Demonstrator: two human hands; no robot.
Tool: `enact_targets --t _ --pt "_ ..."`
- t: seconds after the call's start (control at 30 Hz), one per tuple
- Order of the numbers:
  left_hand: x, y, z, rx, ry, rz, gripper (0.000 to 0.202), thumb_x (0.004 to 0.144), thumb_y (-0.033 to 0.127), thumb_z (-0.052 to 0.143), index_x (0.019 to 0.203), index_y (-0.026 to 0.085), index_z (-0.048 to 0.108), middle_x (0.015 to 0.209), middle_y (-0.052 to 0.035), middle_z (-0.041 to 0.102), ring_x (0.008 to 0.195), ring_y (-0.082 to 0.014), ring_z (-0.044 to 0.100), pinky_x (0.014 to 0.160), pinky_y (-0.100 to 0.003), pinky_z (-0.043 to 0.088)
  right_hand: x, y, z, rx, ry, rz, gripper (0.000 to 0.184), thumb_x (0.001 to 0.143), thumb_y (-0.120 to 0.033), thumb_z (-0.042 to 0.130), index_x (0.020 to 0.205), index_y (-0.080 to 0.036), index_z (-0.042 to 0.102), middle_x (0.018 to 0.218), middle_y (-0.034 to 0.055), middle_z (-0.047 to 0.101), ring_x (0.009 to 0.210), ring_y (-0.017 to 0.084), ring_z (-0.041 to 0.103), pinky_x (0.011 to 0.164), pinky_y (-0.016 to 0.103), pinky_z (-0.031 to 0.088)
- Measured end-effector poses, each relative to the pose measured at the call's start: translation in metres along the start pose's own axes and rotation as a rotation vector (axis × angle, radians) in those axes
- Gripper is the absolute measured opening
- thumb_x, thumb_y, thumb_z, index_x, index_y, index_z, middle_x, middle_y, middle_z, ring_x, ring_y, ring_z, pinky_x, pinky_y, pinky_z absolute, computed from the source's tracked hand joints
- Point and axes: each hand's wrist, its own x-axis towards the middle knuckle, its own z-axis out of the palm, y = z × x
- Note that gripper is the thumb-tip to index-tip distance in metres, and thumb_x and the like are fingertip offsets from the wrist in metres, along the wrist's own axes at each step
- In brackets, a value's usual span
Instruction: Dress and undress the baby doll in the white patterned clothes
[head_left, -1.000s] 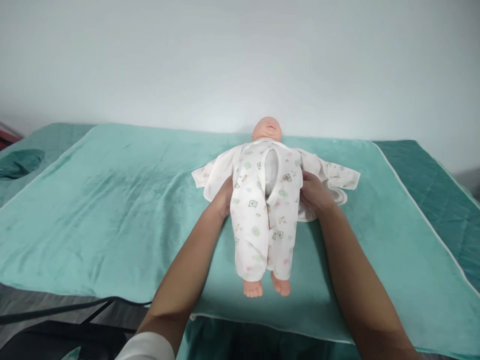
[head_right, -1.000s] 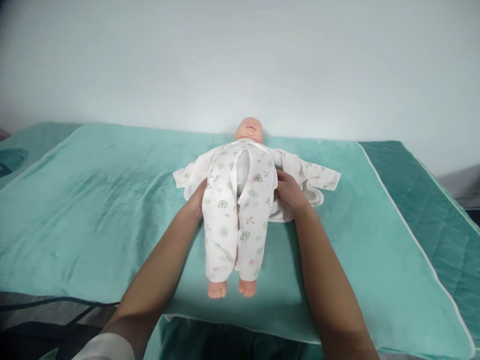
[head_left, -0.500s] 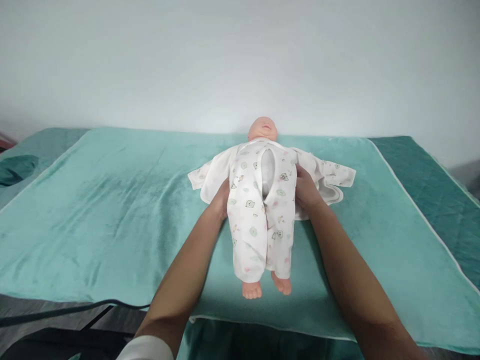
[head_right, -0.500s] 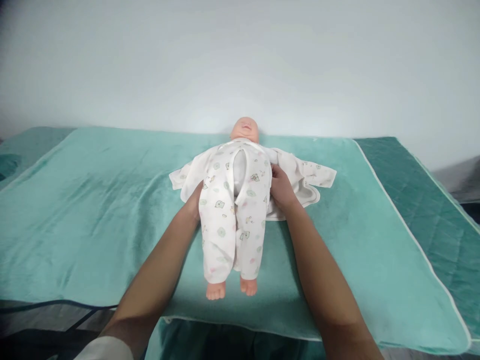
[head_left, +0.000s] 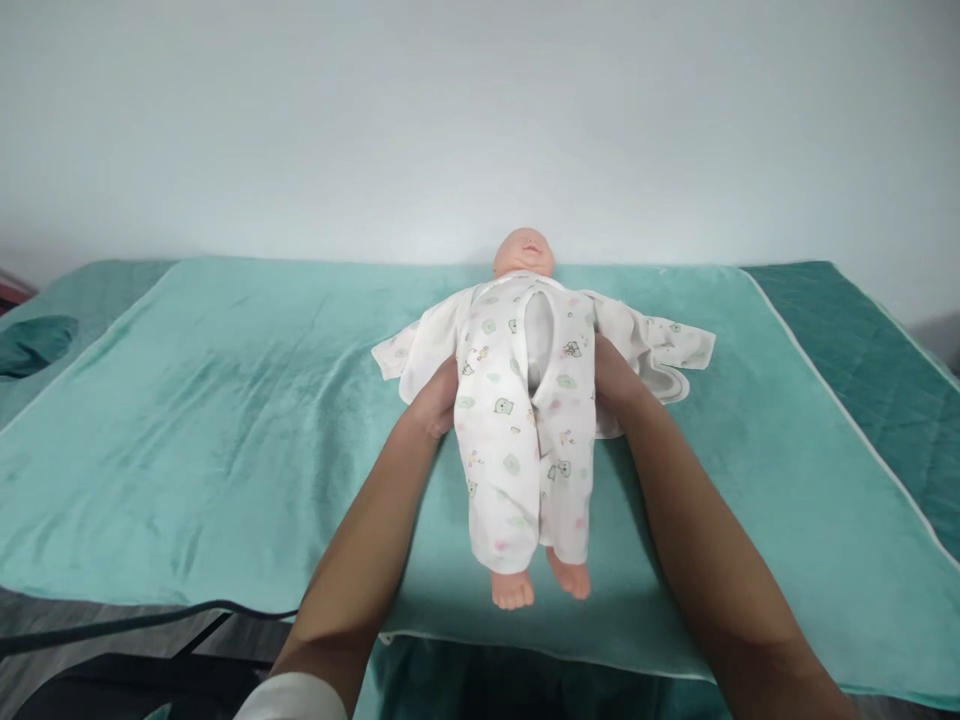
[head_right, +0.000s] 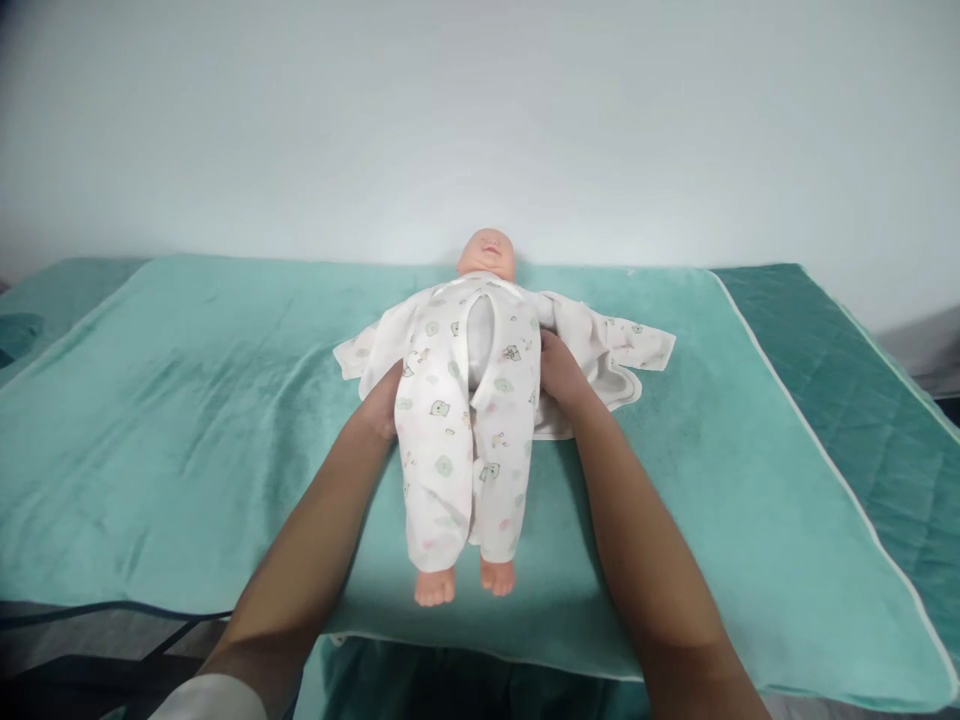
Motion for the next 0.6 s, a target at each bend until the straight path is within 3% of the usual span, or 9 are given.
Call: enact_targets --t 0.1,0.23,0.37,0.47,0.6 --pt "0.001 -0.003 -0.002 0.000 -0.058 0.015 0.040 0.070 0.043 0.081 0.103 0.020 0.077 0.091 -0.0098 0.080 0.107 -0.0348 0.074 0.094 -0.046 0.063 -0.005 -0.009 0.004 0.228 -0.044 0.115 0.037 0.074 -0.054 0.078 0.094 -0.023 0.075 0.092 0.0071 0.078 0.099 0.033 0.069 0.092 0.050 0.058" --pt "-0.001 -0.003 0.000 0.004 -0.065 0.042 0.041 0.070 0.046 0.084 0.102 0.022 0.077 0.089 -0.0091 0.079 0.105 -0.0349 0.074 0.094 -0.046 0.063 -0.009 -0.015 0.009 0.323 0.016 0.165 0.038 0.071 -0.054 0.079 0.093 -0.023 0.074 0.091 0.0075 0.078 0.102 0.034 0.070 0.089 0.050 0.060" --pt "-0.004 -0.001 0.003 0.004 -0.066 0.044 0.045 0.069 0.045 0.085 0.105 0.020 0.076 0.089 -0.0096 0.079 0.103 -0.0345 0.075 0.094 -0.046 0.063 -0.010 -0.015 0.008 0.199 0.047 0.092 0.033 0.080 -0.050 0.071 0.099 -0.022 0.073 0.111 0.0095 0.077 0.115 0.035 0.066 0.098 0.051 0.057" --pt "-0.007 0.000 0.004 0.014 -0.085 0.055 0.048 0.067 0.036 0.088 0.109 0.018 0.076 0.092 -0.0100 0.080 0.102 -0.0332 0.075 0.095 -0.044 0.062 -0.009 -0.014 0.006 0.109 0.089 -0.021 0.040 0.078 -0.048 0.074 0.107 -0.021 0.073 0.126 0.0117 0.073 0.129 0.037 0.058 0.112 0.052 0.048" --pt "-0.008 0.001 0.002 0.041 -0.041 0.077 0.049 0.062 0.029 0.090 0.108 0.016 0.077 0.090 -0.0097 0.080 0.100 -0.0332 0.075 0.094 -0.042 0.062 -0.007 -0.014 0.006 0.081 0.133 0.003 0.039 0.075 -0.050 0.074 0.100 -0.022 0.074 0.117 0.0111 0.075 0.124 0.036 0.060 0.110 0.051 0.049"
